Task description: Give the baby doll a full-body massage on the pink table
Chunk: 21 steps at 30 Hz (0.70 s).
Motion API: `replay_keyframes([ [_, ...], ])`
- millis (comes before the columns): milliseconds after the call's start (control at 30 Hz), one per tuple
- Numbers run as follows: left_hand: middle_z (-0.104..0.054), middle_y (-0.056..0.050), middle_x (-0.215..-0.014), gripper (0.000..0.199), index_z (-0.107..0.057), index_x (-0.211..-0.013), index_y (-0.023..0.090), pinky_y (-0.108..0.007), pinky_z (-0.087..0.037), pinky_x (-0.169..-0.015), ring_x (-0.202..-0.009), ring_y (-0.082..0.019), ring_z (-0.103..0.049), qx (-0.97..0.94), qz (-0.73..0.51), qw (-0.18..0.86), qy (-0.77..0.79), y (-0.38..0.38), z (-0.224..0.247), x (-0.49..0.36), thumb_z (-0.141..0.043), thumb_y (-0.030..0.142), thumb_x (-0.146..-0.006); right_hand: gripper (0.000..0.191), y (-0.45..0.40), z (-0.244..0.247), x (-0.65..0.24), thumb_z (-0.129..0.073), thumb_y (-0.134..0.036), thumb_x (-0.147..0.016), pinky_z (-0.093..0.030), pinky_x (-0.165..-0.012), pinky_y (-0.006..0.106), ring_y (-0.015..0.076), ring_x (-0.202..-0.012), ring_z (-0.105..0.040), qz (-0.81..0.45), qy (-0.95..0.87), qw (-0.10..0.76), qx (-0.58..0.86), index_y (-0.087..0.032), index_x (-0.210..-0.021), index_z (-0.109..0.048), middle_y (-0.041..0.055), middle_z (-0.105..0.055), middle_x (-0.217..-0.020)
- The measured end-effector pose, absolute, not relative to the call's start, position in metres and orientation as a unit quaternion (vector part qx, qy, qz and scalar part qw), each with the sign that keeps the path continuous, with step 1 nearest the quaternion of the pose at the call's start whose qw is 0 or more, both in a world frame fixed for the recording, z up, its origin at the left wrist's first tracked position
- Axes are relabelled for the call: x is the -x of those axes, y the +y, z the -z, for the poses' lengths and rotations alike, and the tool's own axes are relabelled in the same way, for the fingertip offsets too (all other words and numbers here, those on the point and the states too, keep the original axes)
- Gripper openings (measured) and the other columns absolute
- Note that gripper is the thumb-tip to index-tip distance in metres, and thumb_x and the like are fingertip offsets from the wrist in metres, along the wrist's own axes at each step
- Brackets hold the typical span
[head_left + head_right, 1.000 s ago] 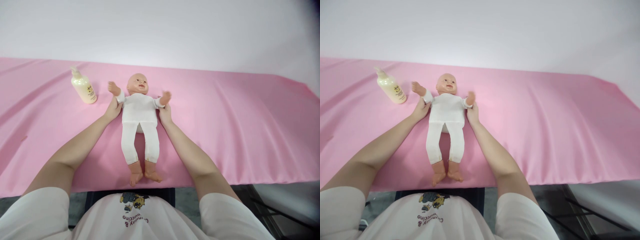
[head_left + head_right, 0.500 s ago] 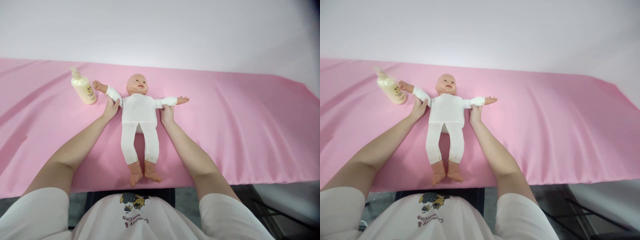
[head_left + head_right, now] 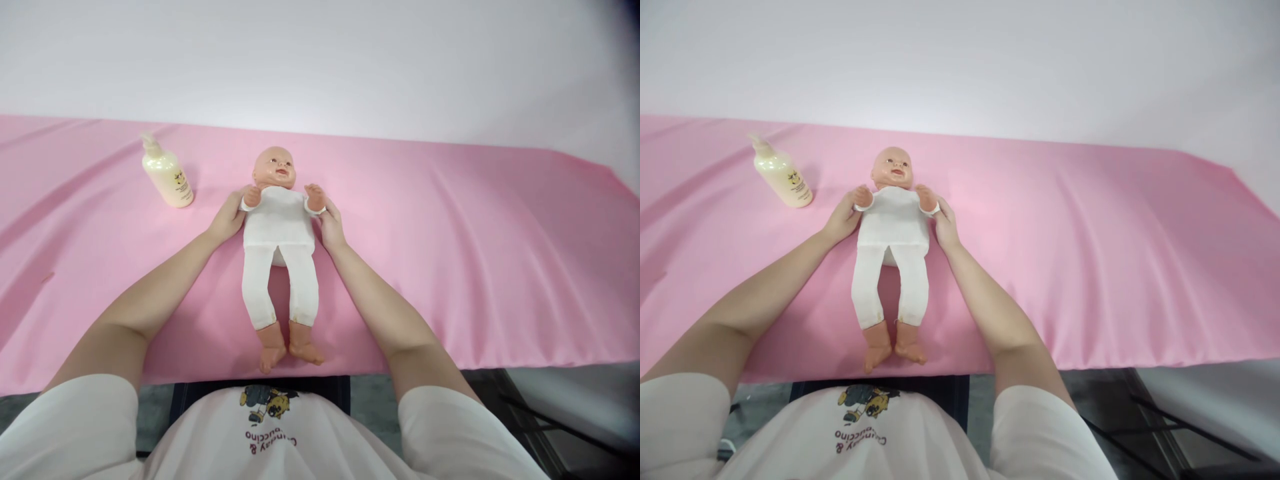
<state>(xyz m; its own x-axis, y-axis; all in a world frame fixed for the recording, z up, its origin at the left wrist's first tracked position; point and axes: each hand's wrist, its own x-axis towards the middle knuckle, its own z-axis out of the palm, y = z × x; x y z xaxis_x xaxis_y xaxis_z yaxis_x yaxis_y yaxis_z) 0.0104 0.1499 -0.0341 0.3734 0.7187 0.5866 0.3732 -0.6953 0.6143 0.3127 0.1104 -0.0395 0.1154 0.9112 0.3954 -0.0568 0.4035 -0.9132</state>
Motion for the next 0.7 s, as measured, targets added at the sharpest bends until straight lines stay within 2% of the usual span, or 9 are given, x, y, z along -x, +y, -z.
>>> replay_keyframes([
  [167, -0.074, -0.015, -0.115, 0.052, -0.059, -0.133, 0.016, -0.052, -0.057, -0.105, -0.106, -0.031, -0.073, -0.757, -0.449, 0.226, 0.417, 0.154, 0.035, -0.005, -0.064, 0.052, -0.096, 0.034, 0.108, 0.038, -0.312, -0.065, -0.049, -0.089, -0.044, -0.124, 0.05, 0.027, -0.129, -0.065, -0.356, -0.522, 0.651, 0.422, -0.025, -0.111, -0.075, 0.0046, -0.076, -0.122],
  [233, -0.075, -0.015, -0.115, 0.058, -0.056, -0.14, 0.016, -0.052, -0.057, -0.105, -0.103, -0.031, -0.073, -0.752, -0.446, 0.233, 0.426, 0.156, 0.038, -0.003, -0.065, 0.052, -0.095, 0.037, 0.105, 0.037, -0.312, -0.064, -0.049, -0.092, -0.041, -0.127, 0.049, 0.0262, -0.132, -0.064, -0.329, -0.537, 0.646, 0.432, -0.025, -0.117, -0.074, 0.0055, -0.075, -0.125],
  [300, -0.075, -0.016, -0.122, 0.074, -0.043, -0.155, 0.016, -0.051, -0.056, -0.106, -0.107, -0.033, -0.074, -0.746, -0.446, 0.242, 0.432, 0.159, 0.041, -0.001, -0.065, 0.051, -0.095, 0.046, 0.103, 0.037, -0.312, -0.062, -0.051, -0.095, -0.037, -0.13, 0.049, 0.0252, -0.138, -0.06, -0.307, -0.553, 0.635, 0.443, -0.026, -0.133, -0.069, 0.0064, -0.071, -0.137],
  [367, -0.075, -0.017, -0.125, 0.088, -0.025, -0.165, 0.016, -0.051, -0.055, -0.108, -0.111, -0.034, -0.074, -0.738, -0.447, 0.247, 0.441, 0.161, 0.045, 0.0, -0.065, 0.051, -0.095, 0.06, 0.105, 0.039, -0.313, -0.06, -0.056, -0.097, -0.031, -0.133, 0.05, 0.025, -0.148, -0.053, -0.285, -0.568, 0.619, 0.462, -0.028, -0.15, -0.057, 0.0076, -0.062, -0.151],
  [467, -0.074, -0.017, -0.13, 0.093, -0.014, -0.17, 0.017, -0.05, -0.054, -0.109, -0.116, -0.034, -0.073, -0.741, -0.437, 0.251, 0.444, 0.162, 0.049, 0.001, -0.062, 0.052, -0.098, 0.083, 0.111, 0.047, -0.318, -0.059, -0.063, -0.097, -0.018, -0.137, 0.053, 0.0257, -0.162, -0.033, -0.247, -0.604, 0.582, 0.485, -0.027, -0.166, -0.032, 0.0102, -0.039, -0.171],
  [533, -0.068, -0.019, -0.142, 0.094, -0.01, -0.171, 0.018, -0.05, -0.052, -0.112, -0.126, -0.035, -0.069, -0.754, -0.429, 0.252, 0.43, 0.162, 0.049, -0.001, -0.059, 0.054, -0.1, 0.089, 0.115, 0.053, -0.321, -0.057, -0.066, -0.097, -0.012, -0.138, 0.054, 0.0257, -0.166, -0.022, -0.239, -0.632, 0.552, 0.489, -0.026, -0.17, -0.023, 0.0098, -0.027, -0.177],
  [600, -0.055, -0.021, -0.158, 0.095, -0.005, -0.172, 0.019, -0.051, -0.048, -0.118, -0.141, -0.036, -0.06, -0.764, -0.431, 0.251, 0.409, 0.161, 0.048, -0.003, -0.058, 0.056, -0.101, 0.084, 0.118, 0.058, -0.323, -0.054, -0.066, -0.099, -0.011, -0.138, 0.054, 0.0252, -0.167, -0.018, -0.246, -0.648, 0.527, 0.493, -0.029, -0.169, -0.026, 0.0069, -0.024, -0.178],
  [700, -0.03, -0.02, -0.174, 0.095, -0.005, -0.171, 0.023, -0.055, -0.034, -0.13, -0.16, -0.036, -0.036, -0.771, -0.445, 0.24, 0.388, 0.16, 0.047, -0.005, -0.057, 0.061, -0.101, 0.071, 0.119, 0.062, -0.323, -0.054, -0.062, -0.1, -0.012, -0.139, 0.054, 0.0244, -0.166, -0.023, -0.255, -0.653, 0.516, 0.493, -0.033, -0.163, -0.039, 0.0039, -0.032, -0.175],
])
